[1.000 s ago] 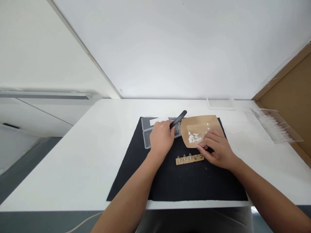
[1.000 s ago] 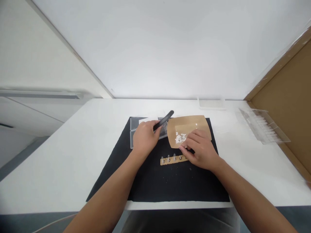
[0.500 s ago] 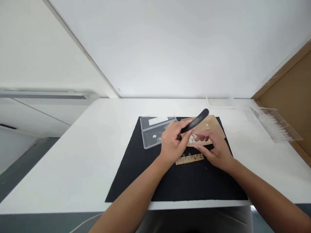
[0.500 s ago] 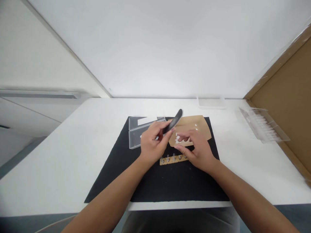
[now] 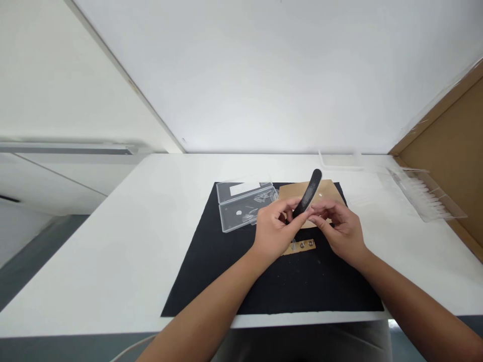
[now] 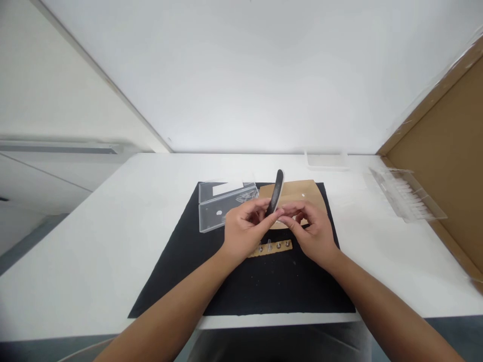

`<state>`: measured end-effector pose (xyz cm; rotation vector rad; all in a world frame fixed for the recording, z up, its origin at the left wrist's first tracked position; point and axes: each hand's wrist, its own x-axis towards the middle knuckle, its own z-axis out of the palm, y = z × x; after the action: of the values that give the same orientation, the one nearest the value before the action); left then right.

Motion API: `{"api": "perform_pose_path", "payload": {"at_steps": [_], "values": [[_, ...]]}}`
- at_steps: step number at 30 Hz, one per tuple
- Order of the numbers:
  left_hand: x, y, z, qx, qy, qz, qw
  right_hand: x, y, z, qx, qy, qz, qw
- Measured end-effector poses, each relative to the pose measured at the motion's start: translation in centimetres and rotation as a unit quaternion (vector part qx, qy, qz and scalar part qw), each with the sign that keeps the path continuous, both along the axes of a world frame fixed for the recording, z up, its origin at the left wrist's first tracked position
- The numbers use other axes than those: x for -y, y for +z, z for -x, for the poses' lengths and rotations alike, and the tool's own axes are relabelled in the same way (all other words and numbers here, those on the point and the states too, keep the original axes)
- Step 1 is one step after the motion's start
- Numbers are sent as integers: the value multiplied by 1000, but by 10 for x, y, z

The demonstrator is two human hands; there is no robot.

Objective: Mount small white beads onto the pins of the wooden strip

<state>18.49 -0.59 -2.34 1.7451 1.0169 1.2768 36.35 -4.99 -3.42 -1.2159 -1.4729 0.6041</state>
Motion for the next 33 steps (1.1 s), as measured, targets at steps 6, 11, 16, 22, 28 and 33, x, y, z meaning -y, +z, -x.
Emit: {"api": "perform_pose_path", "payload": {"at_steps": [6,11,16,22,28,33], "values": [[0,3,0,-16,-7,16,1000,-2,-2,-2,-69,29,44,996],[0,2,2,-45,-7,-6,999,-3,3,-2,-97,39,70,992],[-1,2,3,-73,-4,-60,995,-3,5,-4,-84,30,61,994],[-9,8,10,-108,17,-193,975,0,3,-6,-119,47,39,991],[-22,12,23,-218,90,-227,945,-3,-1,-9,-98,21,42,994],[-24,7,26,-341,86,-230,907,-7,-4,-14,-77,-15,53,996]]}}
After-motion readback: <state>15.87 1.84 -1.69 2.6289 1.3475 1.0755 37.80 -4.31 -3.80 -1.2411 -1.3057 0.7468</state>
